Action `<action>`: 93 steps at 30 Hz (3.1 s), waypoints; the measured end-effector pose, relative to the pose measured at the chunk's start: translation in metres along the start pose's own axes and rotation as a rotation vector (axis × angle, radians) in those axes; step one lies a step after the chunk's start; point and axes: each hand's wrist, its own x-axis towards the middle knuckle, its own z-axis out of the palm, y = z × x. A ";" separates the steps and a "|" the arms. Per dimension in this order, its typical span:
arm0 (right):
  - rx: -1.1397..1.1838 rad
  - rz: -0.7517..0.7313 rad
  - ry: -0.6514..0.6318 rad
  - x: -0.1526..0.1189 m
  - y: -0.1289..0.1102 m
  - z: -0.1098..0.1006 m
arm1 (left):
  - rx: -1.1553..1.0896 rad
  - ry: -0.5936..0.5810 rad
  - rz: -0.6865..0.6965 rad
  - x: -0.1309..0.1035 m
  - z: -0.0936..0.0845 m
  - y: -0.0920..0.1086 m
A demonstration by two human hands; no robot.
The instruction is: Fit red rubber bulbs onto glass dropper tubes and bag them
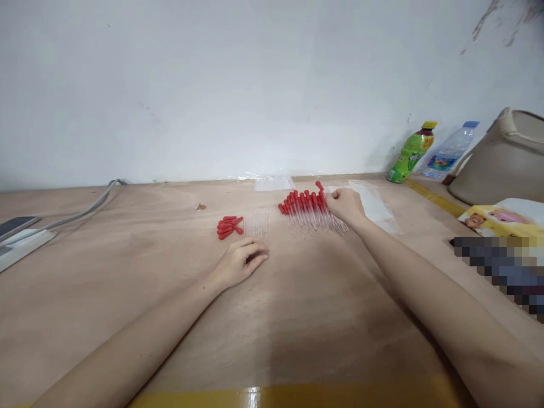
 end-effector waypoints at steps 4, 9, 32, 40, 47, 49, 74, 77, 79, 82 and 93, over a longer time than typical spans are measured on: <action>-0.062 0.092 -0.006 0.004 0.002 0.014 | -0.016 -0.008 -0.002 0.000 0.000 0.000; -0.140 0.059 -0.045 0.001 0.004 0.023 | -0.029 -0.014 0.004 0.001 0.000 0.000; -0.099 -0.289 -0.258 -0.049 -0.098 0.078 | 0.588 0.337 -0.265 0.001 -0.028 -0.046; -0.160 -0.324 -0.307 -0.060 -0.077 0.061 | 0.625 0.150 -0.269 0.004 -0.024 -0.044; -0.111 -0.309 -0.304 -0.065 -0.069 0.054 | 0.475 0.306 -0.137 0.006 -0.024 -0.050; -0.032 -0.303 -0.291 -0.067 -0.064 0.053 | 0.393 0.346 -0.062 0.007 -0.024 -0.046; 0.267 -0.728 -0.157 -0.097 -0.017 0.026 | -0.089 0.204 -0.156 0.012 0.012 -0.004; 0.313 -0.770 -0.160 -0.095 -0.015 0.037 | -0.049 0.194 -0.135 0.013 0.012 -0.003; 0.319 -0.796 -0.174 -0.093 -0.014 0.042 | -0.015 0.200 -0.119 0.013 0.012 -0.003; 0.321 -0.825 -0.189 -0.093 -0.013 0.043 | -0.003 0.215 -0.108 0.014 0.011 -0.003; 0.373 -0.828 -0.328 -0.087 -0.012 0.039 | -0.133 0.113 -0.082 0.011 0.009 -0.003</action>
